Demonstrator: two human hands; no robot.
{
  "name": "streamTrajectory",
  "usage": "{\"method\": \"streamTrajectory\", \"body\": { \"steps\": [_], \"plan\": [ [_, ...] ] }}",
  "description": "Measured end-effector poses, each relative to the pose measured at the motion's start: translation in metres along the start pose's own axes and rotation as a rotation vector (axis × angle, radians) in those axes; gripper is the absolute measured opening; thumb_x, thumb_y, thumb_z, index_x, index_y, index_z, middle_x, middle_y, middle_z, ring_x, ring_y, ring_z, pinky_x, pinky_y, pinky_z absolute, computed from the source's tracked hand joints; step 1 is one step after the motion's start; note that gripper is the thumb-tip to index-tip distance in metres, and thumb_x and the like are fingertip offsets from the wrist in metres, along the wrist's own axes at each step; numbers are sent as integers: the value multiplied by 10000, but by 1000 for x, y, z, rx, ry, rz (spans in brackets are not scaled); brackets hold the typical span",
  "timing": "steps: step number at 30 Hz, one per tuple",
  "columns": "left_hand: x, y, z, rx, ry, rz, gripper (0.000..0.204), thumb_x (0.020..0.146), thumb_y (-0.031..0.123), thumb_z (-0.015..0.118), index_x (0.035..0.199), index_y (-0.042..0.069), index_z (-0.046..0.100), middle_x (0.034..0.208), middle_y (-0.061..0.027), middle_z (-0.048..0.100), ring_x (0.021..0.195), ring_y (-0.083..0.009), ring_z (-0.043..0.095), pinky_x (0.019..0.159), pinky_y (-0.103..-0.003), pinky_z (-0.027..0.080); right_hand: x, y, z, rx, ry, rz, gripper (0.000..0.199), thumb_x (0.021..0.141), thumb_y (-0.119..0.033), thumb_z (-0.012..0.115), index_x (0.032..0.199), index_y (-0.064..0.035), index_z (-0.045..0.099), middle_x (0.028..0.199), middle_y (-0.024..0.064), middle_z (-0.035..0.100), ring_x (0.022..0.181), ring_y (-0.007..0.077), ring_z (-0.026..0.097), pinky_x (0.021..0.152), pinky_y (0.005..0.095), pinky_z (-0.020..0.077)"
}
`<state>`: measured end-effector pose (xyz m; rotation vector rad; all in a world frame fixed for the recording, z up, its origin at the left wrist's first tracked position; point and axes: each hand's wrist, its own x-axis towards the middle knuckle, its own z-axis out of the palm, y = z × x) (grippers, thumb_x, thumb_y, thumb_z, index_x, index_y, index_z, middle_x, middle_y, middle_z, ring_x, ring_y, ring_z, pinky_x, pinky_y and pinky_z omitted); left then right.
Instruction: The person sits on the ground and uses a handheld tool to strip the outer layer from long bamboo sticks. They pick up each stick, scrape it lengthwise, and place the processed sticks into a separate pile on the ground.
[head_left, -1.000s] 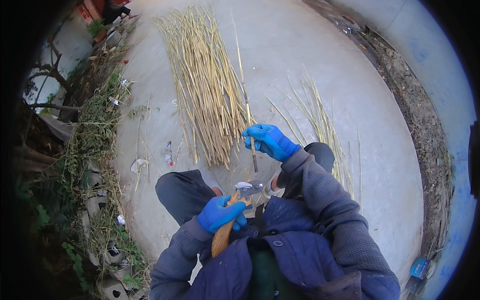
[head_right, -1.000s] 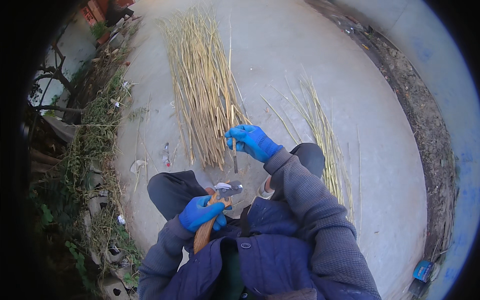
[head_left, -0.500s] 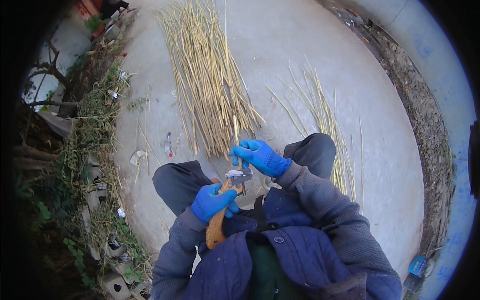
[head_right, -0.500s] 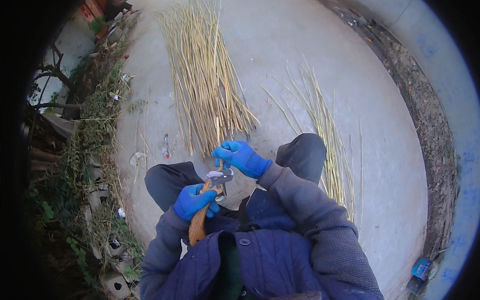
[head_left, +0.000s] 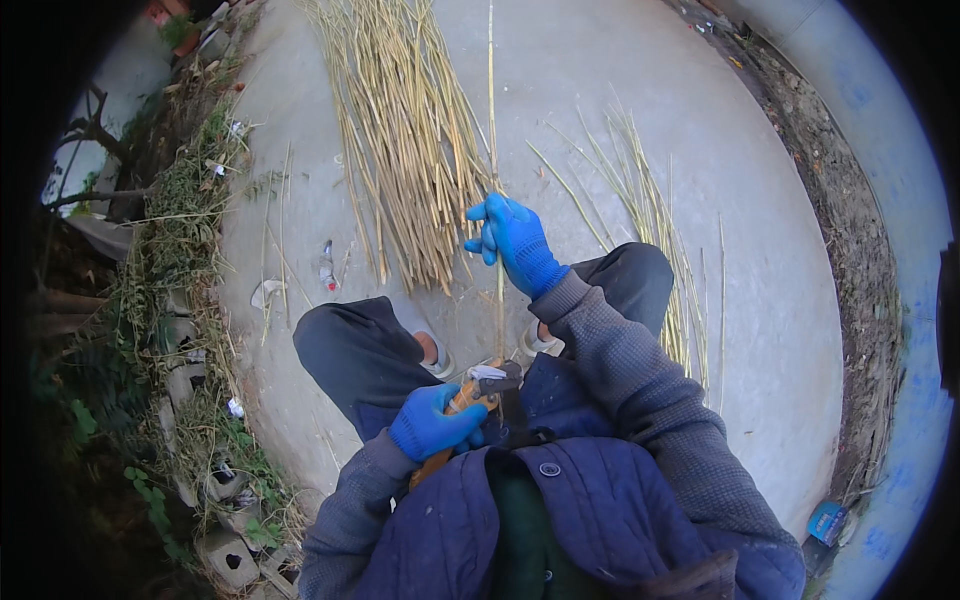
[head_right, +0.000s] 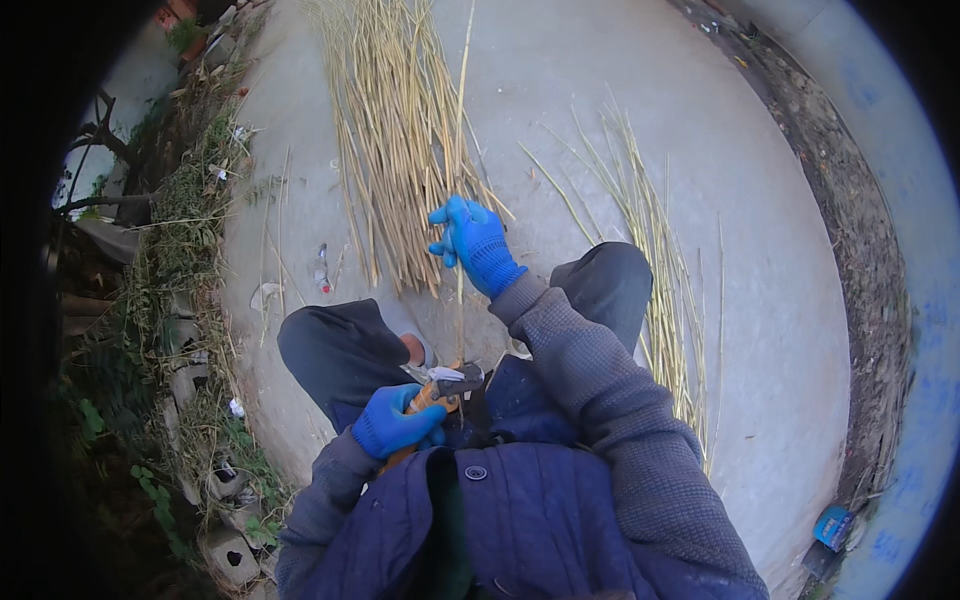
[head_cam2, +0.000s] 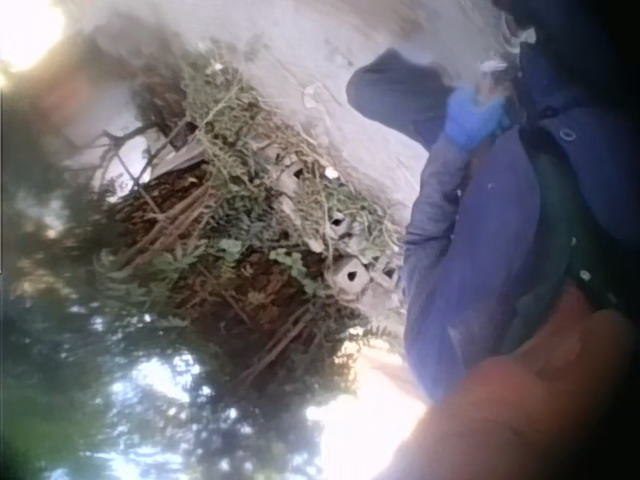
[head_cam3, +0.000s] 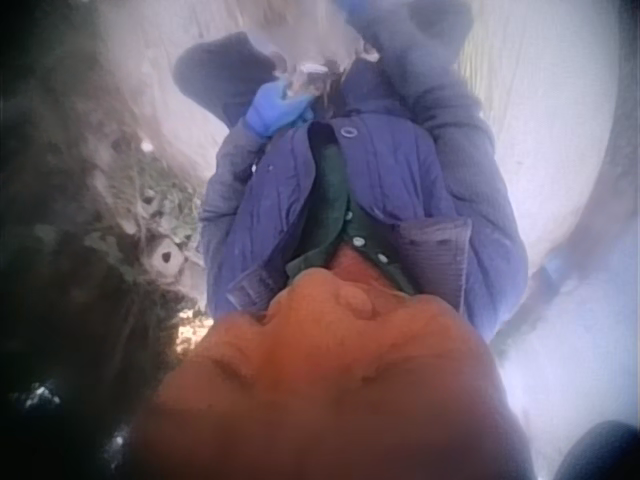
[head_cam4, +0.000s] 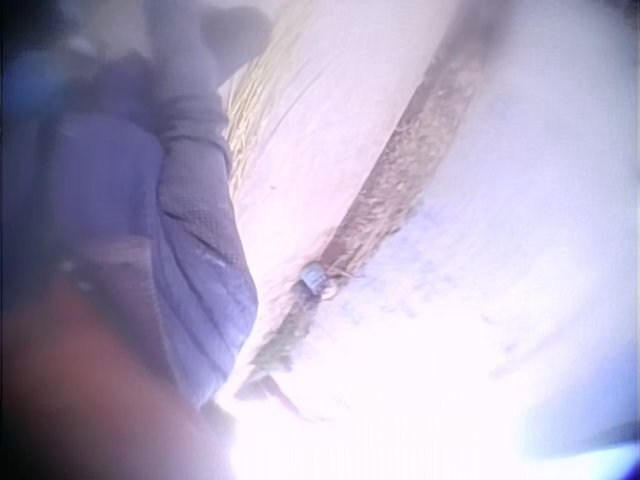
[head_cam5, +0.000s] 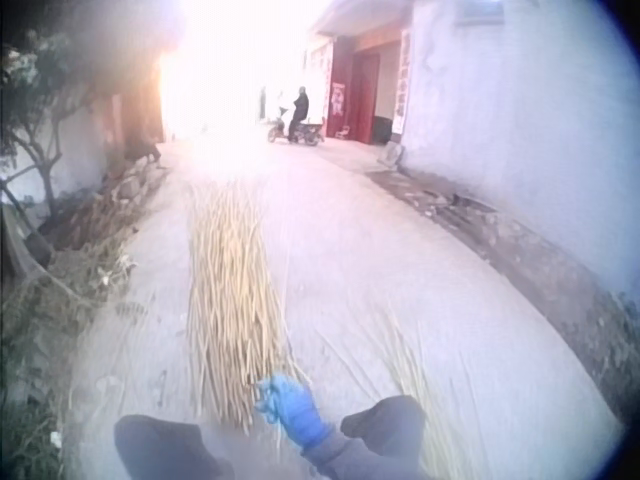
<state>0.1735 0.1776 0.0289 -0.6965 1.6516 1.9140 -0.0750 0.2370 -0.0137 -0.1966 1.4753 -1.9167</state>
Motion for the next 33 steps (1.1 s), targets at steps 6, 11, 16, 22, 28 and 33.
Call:
{"method": "streamTrajectory", "body": {
  "steps": [6, 11, 16, 22, 28, 33],
  "plan": [
    [22, 16, -10, -149, 153, 105, 327, 922, 255, 657, 1039, -44, 596, 776, -129, 688, 615, -165, 664, 555, -277, 555, -28, -6, -7, -82, -425, 41, 434, 1040, -349, 405, 1152, 33, 578, 759, 104, 645, 667, 177, 635, 802, 340, 560],
    [25, 36, -22, -129, 129, 156, 315, 934, 236, 639, 1083, -39, 598, 770, -134, 689, 623, -173, 671, 556, -271, 561, -40, -15, -26, -272, -125, -125, 411, 1026, -300, 470, 1290, 9, 535, 947, 129, 678, 836, 172, 657, 789, 306, 537],
    [53, 58, -25, -191, 138, 203, 291, 946, 240, 617, 1043, -35, 607, 767, -131, 683, 593, -179, 652, 547, -273, 545, -129, -3, -29, -454, -92, 77, 400, 1000, -314, 523, 1235, 6, 565, 851, 95, 673, 729, 141, 653, 659, 274, 541],
    [93, 69, -13, -197, 130, 266, 345, 933, 283, 644, 1081, -27, 619, 792, -113, 672, 618, -189, 651, 553, -290, 544, -136, 6, -38, -343, -72, 206, 256, 993, -279, 527, 999, -33, 596, 752, 92, 629, 569, 169, 607, 532, 319, 510],
    [146, 96, -81, -359, 372, 371, 488, 882, 345, 701, 1176, -37, 621, 917, -158, 688, 723, -218, 677, 603, -305, 566, -170, 7, -75, -1172, -260, -515, 150, 927, -193, 571, 972, -52, 599, 711, 157, 613, 595, 328, 618, 533, 397, 498],
    [174, 133, -161, -589, 482, 530, 505, 887, 297, 703, 1259, -17, 568, 1036, -141, 671, 777, -214, 670, 644, -294, 575, -227, -38, -120, -1162, -317, -281, 173, 922, -190, 577, 1045, -71, 604, 734, 165, 626, 690, 343, 649, 573, 411, 514]
  ]
}}
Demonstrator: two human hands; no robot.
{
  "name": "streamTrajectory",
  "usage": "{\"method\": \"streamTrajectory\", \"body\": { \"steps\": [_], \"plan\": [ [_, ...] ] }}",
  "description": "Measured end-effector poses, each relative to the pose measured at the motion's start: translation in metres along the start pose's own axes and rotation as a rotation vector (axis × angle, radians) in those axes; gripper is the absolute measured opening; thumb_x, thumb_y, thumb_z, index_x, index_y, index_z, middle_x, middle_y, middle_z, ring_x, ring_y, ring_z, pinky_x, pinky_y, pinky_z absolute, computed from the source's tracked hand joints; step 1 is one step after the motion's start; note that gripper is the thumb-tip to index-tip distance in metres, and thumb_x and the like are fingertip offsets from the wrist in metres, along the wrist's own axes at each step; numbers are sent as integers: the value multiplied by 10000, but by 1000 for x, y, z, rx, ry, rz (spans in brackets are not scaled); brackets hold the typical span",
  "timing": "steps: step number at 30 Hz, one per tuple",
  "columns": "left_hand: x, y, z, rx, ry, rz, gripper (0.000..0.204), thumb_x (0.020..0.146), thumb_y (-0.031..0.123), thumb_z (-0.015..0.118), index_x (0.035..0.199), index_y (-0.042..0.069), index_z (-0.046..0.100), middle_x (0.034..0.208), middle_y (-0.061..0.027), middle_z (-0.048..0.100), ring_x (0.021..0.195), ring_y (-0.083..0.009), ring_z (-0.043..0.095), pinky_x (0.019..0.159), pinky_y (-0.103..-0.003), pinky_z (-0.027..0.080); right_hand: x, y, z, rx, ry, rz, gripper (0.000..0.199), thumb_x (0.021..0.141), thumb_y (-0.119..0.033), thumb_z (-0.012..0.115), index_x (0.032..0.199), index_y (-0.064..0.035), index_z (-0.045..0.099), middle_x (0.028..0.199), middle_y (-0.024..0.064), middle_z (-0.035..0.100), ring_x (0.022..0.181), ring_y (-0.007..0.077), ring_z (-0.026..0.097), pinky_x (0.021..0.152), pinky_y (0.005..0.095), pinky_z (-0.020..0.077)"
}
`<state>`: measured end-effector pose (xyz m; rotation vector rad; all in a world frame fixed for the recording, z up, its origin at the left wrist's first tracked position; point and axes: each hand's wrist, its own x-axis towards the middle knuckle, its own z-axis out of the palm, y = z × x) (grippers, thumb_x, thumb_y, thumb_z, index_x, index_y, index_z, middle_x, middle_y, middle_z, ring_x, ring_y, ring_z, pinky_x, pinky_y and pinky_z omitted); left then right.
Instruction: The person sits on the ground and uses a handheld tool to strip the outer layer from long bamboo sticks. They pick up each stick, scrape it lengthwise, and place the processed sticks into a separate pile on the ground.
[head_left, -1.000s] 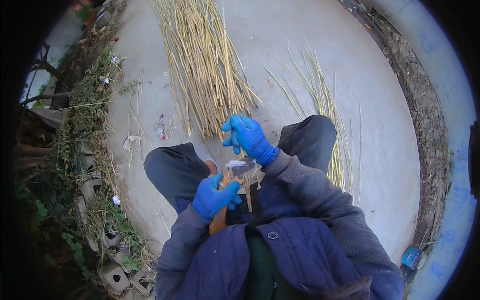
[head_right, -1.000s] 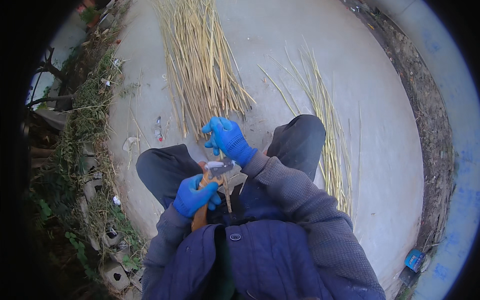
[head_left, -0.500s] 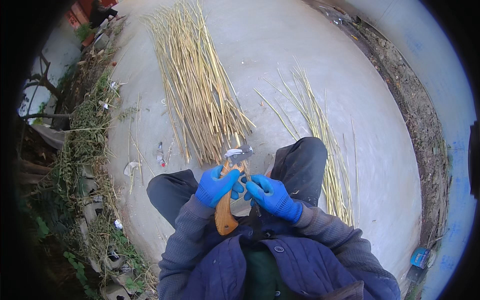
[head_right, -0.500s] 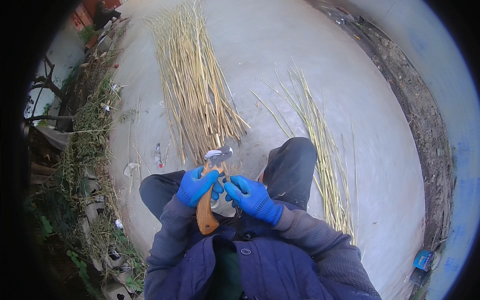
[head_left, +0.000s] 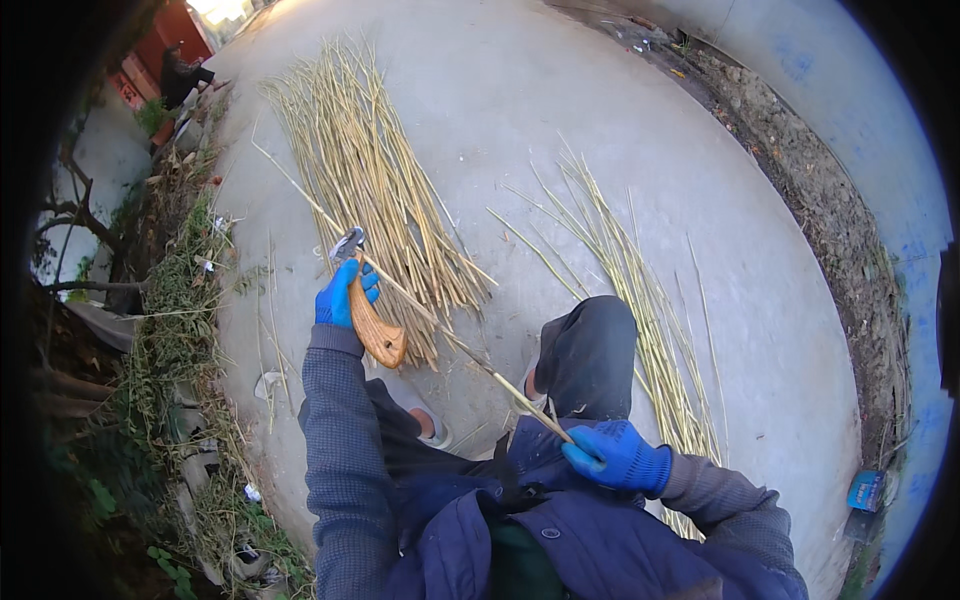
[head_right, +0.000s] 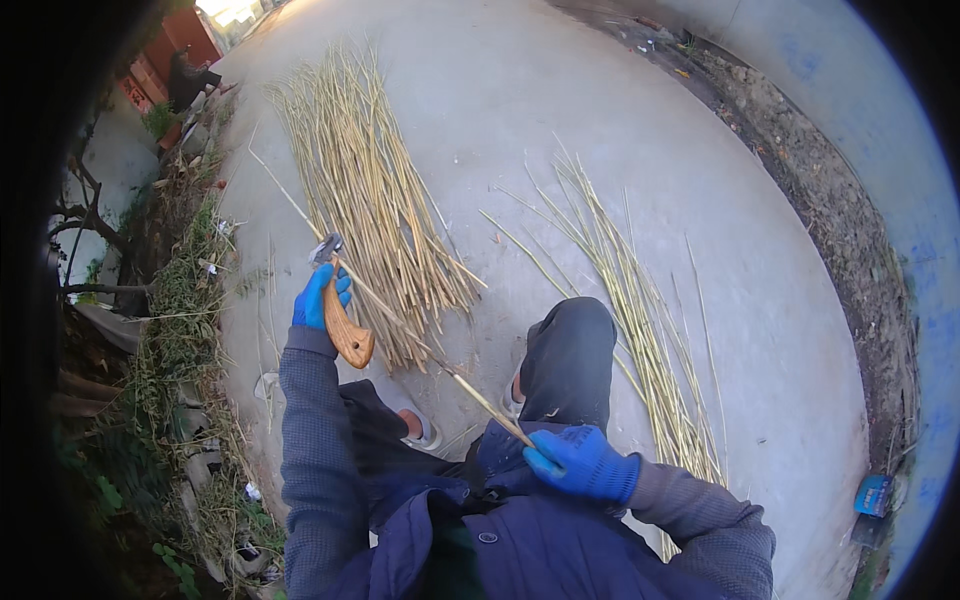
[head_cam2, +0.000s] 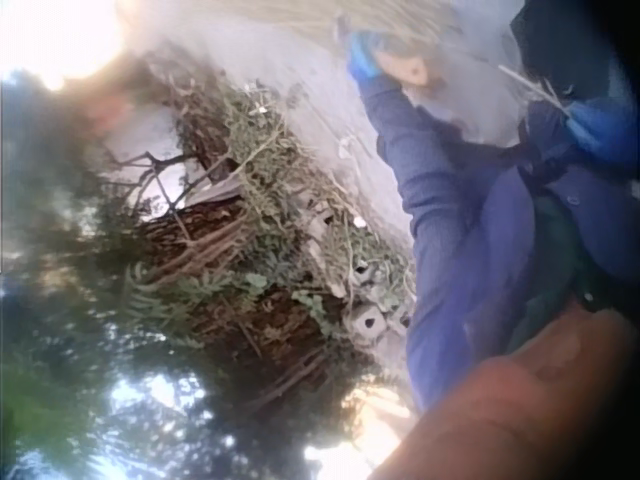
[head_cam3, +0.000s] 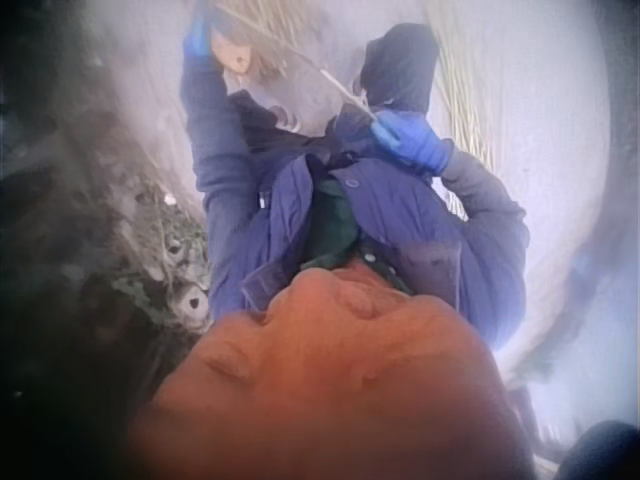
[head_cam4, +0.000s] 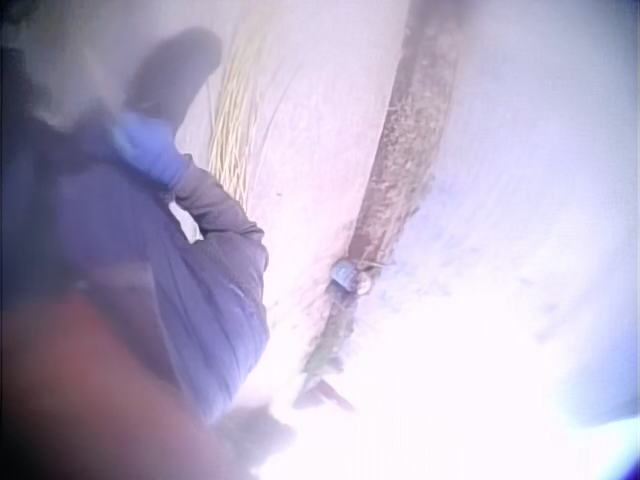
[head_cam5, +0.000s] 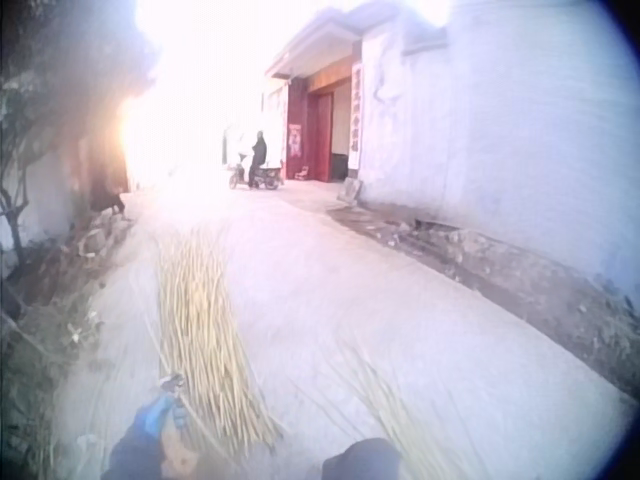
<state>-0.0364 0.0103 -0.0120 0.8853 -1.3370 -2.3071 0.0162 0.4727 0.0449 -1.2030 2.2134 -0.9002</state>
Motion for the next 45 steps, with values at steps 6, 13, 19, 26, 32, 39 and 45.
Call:
{"method": "streamTrajectory", "body": {
  "steps": [6, 13, 19, 26, 32, 39, 45],
  "plan": [
    [-26, -20, 42, 107, -137, 0, 425, 904, 270, 691, 1193, -33, 611, 1066, -140, 666, 798, -219, 676, 620, -323, 589, 28, 2, -31, 230, -66, 179, 299, 958, -255, 539, 1191, -70, 570, 792, 178, 658, 667, 329, 664, 628, 375, 544],
    [-73, -51, 76, 109, -196, -118, 469, 898, 302, 694, 1225, -17, 589, 1030, -118, 676, 777, -190, 665, 634, -309, 573, 120, 21, -16, 184, 110, 76, 199, 952, -263, 562, 989, -68, 574, 706, 181, 615, 642, 358, 638, 565, 428, 501],
    [11, -7, -4, 45, 53, 46, 442, 911, 306, 673, 1214, -9, 611, 1050, -127, 671, 785, -208, 670, 670, -313, 567, -22, 26, -10, 41, 20, 81, 161, 917, -246, 603, 993, -105, 619, 672, 174, 594, 601, 358, 615, 543, 446, 485],
    [11, -15, 3, 78, 7, 27, 372, 901, 259, 694, 1144, -18, 638, 1001, -118, 681, 755, -199, 668, 617, -317, 574, -77, 20, -43, 197, -179, 402, 416, 919, -234, 643, 1300, -83, 570, 789, 138, 680, 691, 250, 699, 653, 338, 548],
    [-57, -59, 66, 106, -110, -95, 412, 919, 265, 669, 1188, -40, 599, 1002, -162, 676, 769, -237, 687, 585, -329, 592, 74, 17, -41, 311, -45, 191, 371, 969, -295, 538, 1264, -70, 538, 757, 140, 660, 610, 237, 675, 598, 339, 541],
    [-88, -91, 71, 74, -179, -238, 418, 923, 267, 660, 1207, -30, 582, 1011, -157, 669, 774, -246, 690, 621, -345, 592, 147, 34, 8, 30, 184, -59, 226, 954, -282, 543, 927, -60, 580, 687, 159, 620, 560, 313, 624, 541, 410, 491],
    [7, -34, -20, 47, 36, -57, 444, 910, 297, 664, 1232, -1, 597, 1027, -113, 670, 797, -218, 660, 659, -323, 564, 3, 30, 1, 6, 60, 68, 154, 919, -240, 590, 954, -92, 615, 651, 179, 588, 573, 371, 605, 516, 444, 473]
  ]
}}
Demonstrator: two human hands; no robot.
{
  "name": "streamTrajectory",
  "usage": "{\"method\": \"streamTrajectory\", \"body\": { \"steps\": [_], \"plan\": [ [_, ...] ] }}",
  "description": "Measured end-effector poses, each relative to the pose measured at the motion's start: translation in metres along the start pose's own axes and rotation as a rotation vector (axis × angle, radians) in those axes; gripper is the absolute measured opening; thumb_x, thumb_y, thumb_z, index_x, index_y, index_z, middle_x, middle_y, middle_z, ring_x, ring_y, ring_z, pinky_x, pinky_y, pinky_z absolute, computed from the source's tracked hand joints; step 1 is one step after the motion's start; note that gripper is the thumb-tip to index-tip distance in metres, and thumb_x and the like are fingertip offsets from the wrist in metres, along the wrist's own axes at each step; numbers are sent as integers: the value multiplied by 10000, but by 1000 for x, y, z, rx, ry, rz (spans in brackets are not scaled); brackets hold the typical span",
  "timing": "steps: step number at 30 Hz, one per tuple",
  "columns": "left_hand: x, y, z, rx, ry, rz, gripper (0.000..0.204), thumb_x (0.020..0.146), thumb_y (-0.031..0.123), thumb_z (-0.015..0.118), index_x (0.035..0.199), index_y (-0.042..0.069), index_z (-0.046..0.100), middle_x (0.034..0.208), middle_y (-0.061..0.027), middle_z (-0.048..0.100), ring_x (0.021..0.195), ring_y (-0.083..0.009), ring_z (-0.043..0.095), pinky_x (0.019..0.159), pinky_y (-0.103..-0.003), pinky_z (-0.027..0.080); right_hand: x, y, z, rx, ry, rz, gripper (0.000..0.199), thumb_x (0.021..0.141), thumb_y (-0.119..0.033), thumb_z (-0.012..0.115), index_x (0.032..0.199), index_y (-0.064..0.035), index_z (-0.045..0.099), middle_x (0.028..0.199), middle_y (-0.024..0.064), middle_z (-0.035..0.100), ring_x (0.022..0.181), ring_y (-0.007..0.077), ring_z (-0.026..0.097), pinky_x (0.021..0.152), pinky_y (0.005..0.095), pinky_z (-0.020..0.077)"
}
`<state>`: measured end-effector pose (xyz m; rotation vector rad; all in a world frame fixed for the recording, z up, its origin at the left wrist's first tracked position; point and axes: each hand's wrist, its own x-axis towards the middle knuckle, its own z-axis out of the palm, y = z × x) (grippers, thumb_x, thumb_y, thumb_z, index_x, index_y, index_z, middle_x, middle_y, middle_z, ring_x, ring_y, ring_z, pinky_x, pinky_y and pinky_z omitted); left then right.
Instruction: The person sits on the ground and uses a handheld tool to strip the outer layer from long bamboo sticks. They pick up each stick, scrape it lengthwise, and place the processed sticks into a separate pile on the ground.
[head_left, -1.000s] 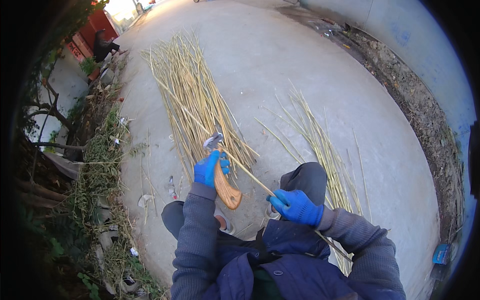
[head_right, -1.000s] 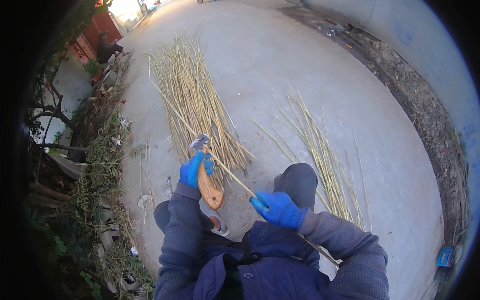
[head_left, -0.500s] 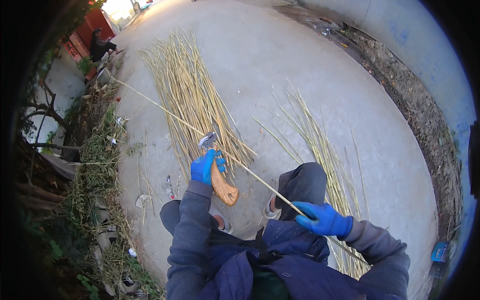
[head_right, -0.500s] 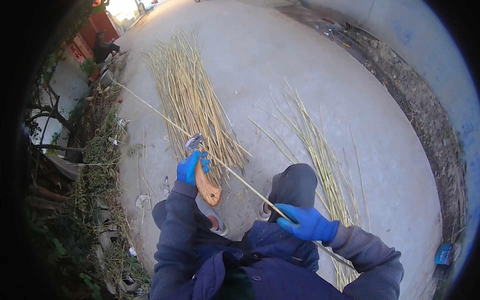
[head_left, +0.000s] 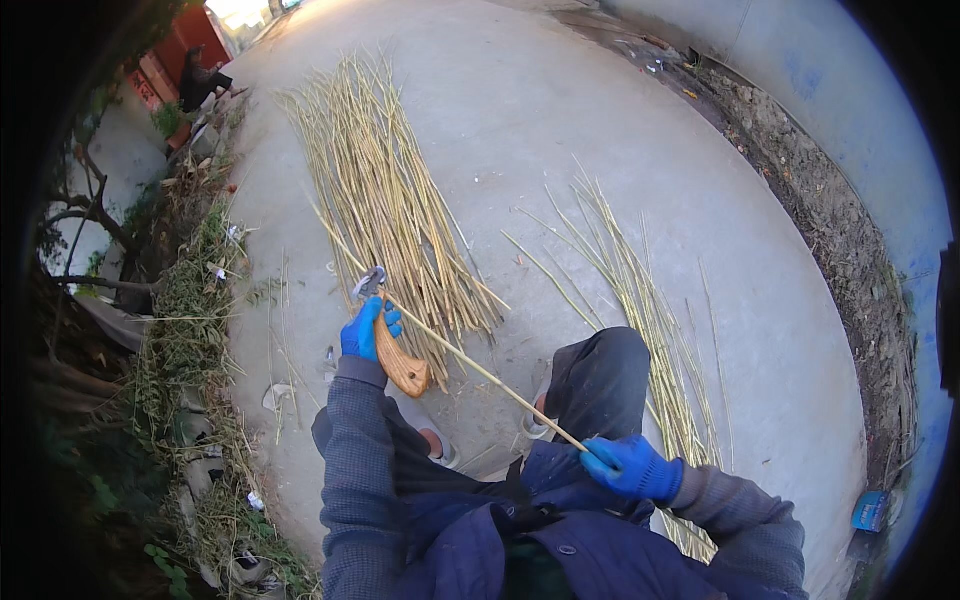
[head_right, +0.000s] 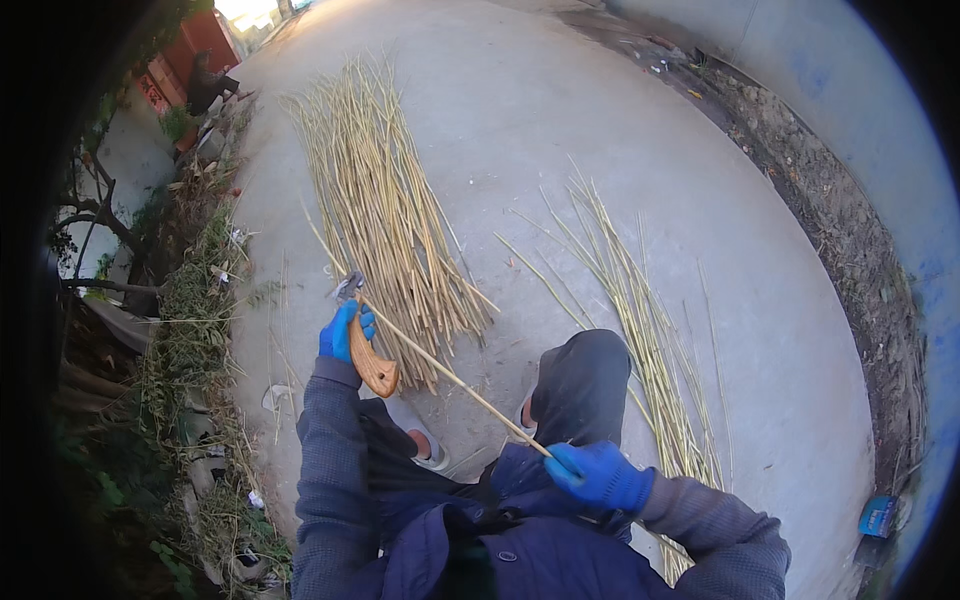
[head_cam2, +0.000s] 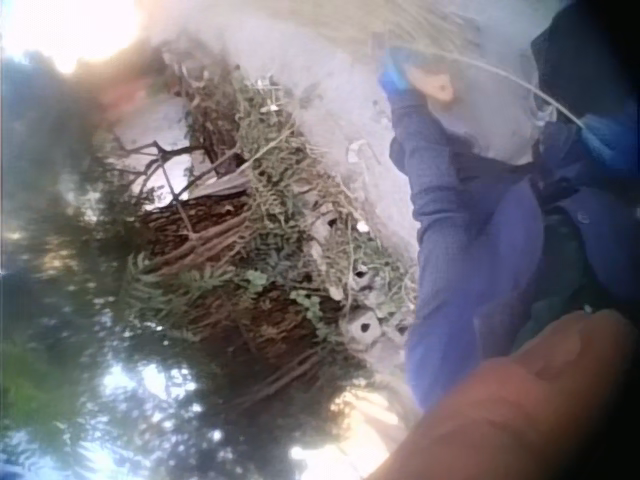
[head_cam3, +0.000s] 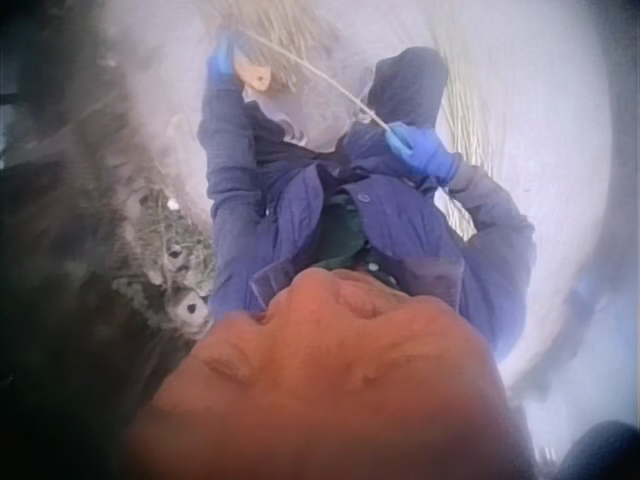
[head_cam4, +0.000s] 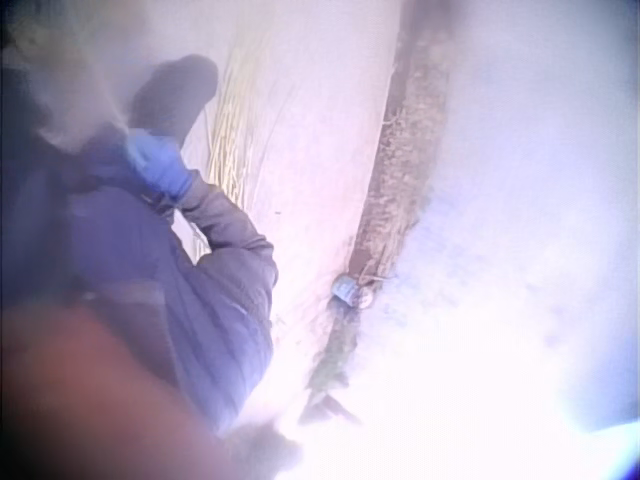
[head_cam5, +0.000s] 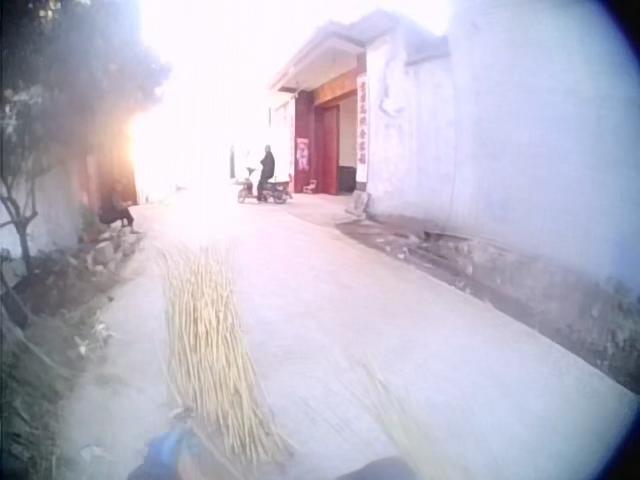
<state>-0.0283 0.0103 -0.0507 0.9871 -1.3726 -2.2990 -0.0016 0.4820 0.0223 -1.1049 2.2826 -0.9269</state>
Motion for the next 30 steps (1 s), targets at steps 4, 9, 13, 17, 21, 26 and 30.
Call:
{"method": "streamTrajectory", "body": {
  "steps": [4, 9, 13, 17, 21, 26, 30],
  "plan": [
    [37, 21, -23, -13, 80, 117, 444, 900, 287, 682, 1215, -15, 602, 1025, -113, 671, 799, -212, 661, 661, -320, 565, -87, -2, -34, -145, -99, 49, 178, 898, -198, 622, 1043, -98, 645, 630, 151, 594, 534, 348, 603, 504, 420, 485],
    [17, 21, 6, 45, 18, 86, 551, 905, 357, 670, 1300, -7, 544, 1182, -121, 612, 959, -214, 622, 812, -333, 529, -90, -21, -50, 111, -130, 212, 297, 909, -208, 631, 1182, -90, 634, 676, 140, 632, 581, 304, 649, 560, 384, 519],
    [-29, -7, 54, 14, -88, 15, 389, 890, 279, 712, 1122, -26, 643, 900, -124, 675, 719, -202, 665, 595, -305, 569, -14, -25, -47, 208, -118, 223, 363, 941, -280, 603, 1257, -101, 592, 809, 159, 673, 698, 275, 690, 653, 352, 544],
    [-77, -32, 93, 55, -171, -52, 434, 903, 288, 692, 1174, -41, 610, 980, -142, 675, 758, -220, 679, 611, -325, 579, 87, -30, -31, 237, -24, 140, 299, 971, -286, 543, 1160, -65, 615, 777, 124, 679, 696, 232, 695, 654, 340, 543],
    [-102, -49, 108, 83, -213, -110, 455, 909, 307, 681, 1213, -21, 598, 1017, -133, 672, 767, -214, 670, 639, -312, 574, 139, -26, -17, 388, -174, 346, 258, 990, -267, 491, 992, -37, 606, 707, 88, 658, 654, 202, 681, 619, 340, 533],
    [-32, -18, 61, -2, -76, -14, 451, 905, 302, 679, 1216, -14, 597, 1035, -131, 663, 815, -228, 666, 677, -329, 571, 61, -18, 13, 138, 120, -55, 152, 936, -233, 573, 964, -88, 608, 687, 148, 611, 605, 339, 622, 556, 409, 492],
    [35, 28, 17, -53, -1, 93, 464, 881, 318, 711, 1193, -11, 616, 966, -124, 667, 777, -216, 658, 651, -321, 569, -42, -20, 0, -72, 59, 13, 200, 917, -217, 587, 1076, -102, 625, 701, 145, 622, 603, 336, 626, 542, 422, 489]
  ]
}}
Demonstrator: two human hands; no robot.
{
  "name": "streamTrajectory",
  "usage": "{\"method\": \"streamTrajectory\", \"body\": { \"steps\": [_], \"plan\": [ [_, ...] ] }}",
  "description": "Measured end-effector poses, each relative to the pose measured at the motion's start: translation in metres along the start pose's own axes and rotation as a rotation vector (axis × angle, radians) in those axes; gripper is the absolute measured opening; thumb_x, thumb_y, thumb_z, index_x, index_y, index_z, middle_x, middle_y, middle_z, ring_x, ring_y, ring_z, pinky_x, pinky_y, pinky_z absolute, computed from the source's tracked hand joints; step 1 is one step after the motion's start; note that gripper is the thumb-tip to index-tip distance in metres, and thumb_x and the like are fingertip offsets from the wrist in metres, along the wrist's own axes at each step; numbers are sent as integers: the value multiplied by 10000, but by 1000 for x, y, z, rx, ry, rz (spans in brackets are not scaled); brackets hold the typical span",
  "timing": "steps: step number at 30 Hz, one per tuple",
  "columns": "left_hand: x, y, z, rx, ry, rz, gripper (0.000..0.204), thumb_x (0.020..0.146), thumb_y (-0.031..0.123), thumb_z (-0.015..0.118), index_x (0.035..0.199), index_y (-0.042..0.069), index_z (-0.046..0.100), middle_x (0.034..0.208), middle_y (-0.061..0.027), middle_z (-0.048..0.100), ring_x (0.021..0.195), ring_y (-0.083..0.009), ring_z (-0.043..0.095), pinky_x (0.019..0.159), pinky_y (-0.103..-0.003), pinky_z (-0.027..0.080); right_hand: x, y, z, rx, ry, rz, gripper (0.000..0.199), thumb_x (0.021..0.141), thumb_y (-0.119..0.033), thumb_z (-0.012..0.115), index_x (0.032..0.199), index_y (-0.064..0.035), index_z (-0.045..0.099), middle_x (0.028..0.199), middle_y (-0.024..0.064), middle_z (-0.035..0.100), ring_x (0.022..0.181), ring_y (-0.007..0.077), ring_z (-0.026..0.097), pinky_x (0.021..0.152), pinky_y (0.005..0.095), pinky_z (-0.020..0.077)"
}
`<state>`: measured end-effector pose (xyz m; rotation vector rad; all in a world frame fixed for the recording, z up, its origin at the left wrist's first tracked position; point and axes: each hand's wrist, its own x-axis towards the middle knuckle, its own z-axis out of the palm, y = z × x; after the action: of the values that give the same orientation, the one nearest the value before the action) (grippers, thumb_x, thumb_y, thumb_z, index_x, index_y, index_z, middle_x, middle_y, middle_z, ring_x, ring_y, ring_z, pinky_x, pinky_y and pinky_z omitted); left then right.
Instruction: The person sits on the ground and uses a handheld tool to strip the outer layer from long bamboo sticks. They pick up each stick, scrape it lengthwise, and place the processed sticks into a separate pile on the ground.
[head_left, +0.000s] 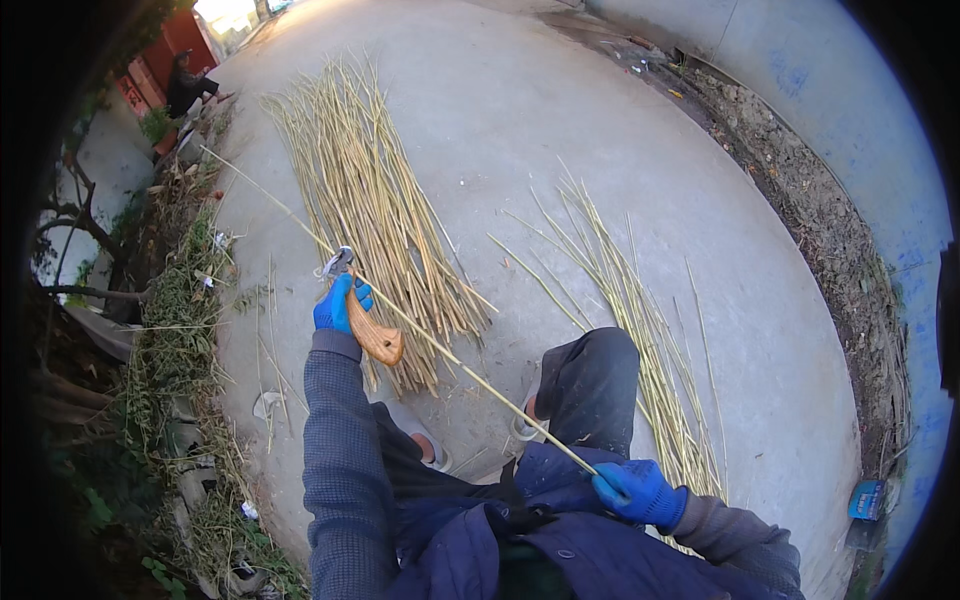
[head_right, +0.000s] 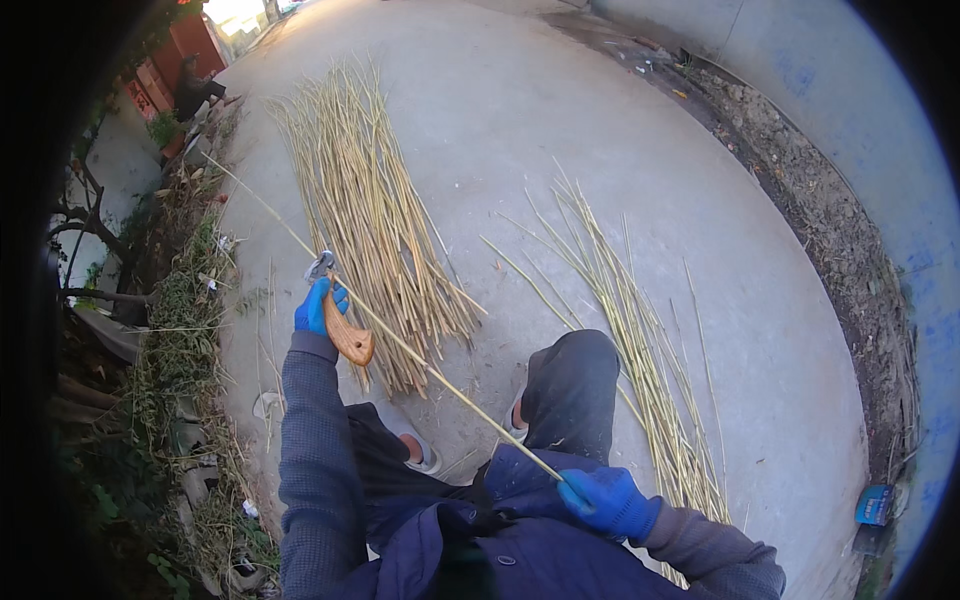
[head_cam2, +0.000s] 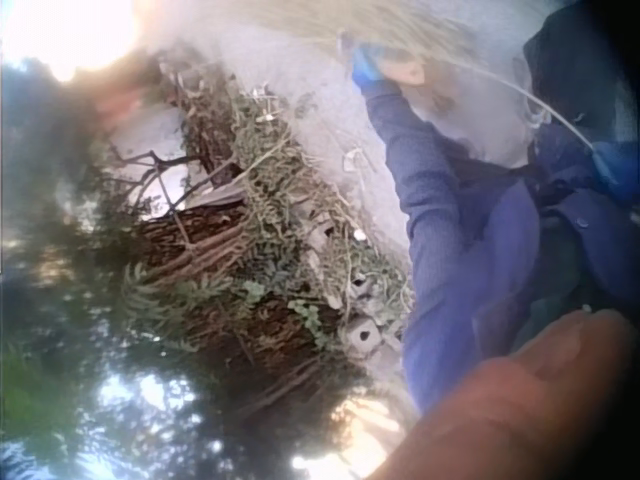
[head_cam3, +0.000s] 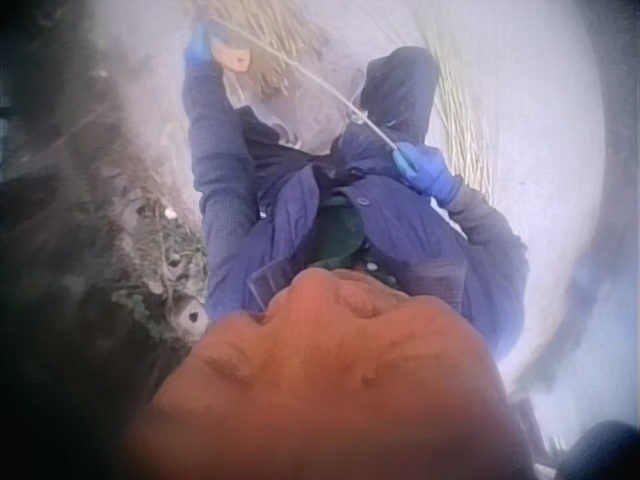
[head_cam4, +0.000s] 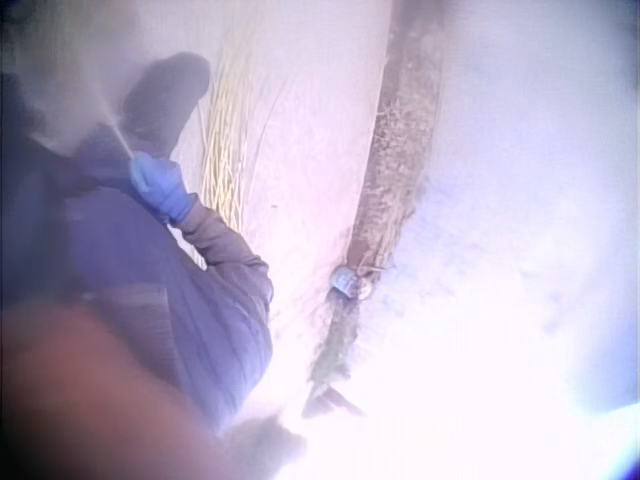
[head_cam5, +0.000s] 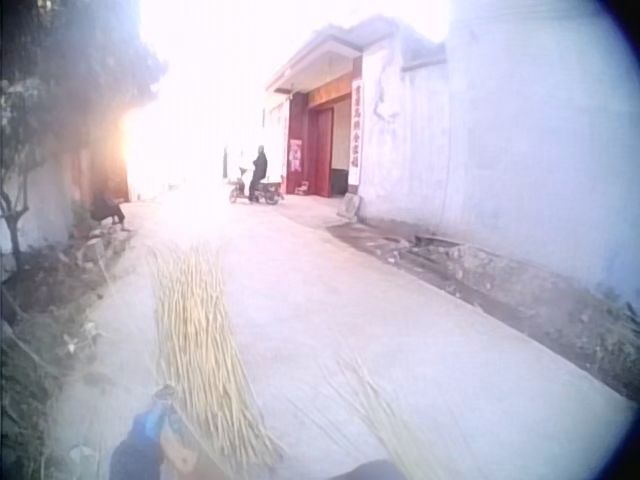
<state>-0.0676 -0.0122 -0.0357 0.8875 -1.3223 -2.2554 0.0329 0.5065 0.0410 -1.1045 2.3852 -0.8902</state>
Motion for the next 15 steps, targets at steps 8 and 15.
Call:
{"method": "streamTrajectory", "body": {
  "steps": [8, 15],
  "plan": [
    [-74, -25, 92, 118, -168, -87, 387, 888, 286, 705, 1091, -35, 635, 833, -154, 680, 669, -227, 666, 565, -322, 574, 23, -10, -20, 68, -72, 221, 366, 935, -286, 583, 1256, -110, 583, 852, 184, 672, 733, 358, 671, 658, 407, 543],
    [-184, -75, 140, 135, -352, -254, 374, 904, 287, 686, 1094, -31, 633, 874, -158, 685, 737, -237, 693, 587, -333, 588, 110, 19, 1, 185, 226, 111, 227, 957, -226, 568, 1117, -75, 624, 763, 147, 654, 646, 276, 672, 584, 359, 523]
  ]
}}
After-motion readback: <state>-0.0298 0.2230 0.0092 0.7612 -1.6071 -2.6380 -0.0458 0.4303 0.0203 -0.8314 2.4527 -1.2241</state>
